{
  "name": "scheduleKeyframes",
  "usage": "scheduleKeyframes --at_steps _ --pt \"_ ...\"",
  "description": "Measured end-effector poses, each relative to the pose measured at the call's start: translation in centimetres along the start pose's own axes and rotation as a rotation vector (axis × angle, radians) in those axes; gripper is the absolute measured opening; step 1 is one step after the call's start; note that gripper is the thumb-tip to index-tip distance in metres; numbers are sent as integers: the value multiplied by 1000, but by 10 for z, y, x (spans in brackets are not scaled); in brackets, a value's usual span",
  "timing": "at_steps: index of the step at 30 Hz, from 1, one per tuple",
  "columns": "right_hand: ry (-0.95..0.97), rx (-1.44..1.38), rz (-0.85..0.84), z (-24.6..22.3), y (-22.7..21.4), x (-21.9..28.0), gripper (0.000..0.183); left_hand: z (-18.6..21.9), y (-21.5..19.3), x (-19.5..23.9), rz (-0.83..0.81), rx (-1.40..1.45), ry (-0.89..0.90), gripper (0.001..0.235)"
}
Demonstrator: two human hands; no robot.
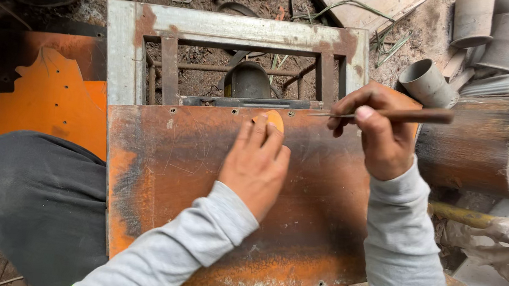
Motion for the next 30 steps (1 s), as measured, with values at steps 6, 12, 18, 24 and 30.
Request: scheduleKeyframes --at_steps 6,12,18,24,30 --pt "-3 439 115 9 38 24 18 -35 -14 9 47 222 24 68" --pt "-98 398 238 11 96 57 20 -55 -6 14 96 504 -81 99" --pt "-94 604 209 15 103 67 25 -58 -2 15 116 472 -50 99" --pt "-105 85 331 26 99 66 39 -57 -1 15 128 381 -28 96" --pt "23 104 430 23 80 66 39 -59 0 13 135 389 -23 102"
Point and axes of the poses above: each hand's wrist, its own x-axis away from the middle knuckle, its own y-axis out of the palm, z = x × y, the point moved 1 cm from there along -x, towards the middle knuckle, and after that the axes turned 5 degrees about y, right-handed, at the moved point
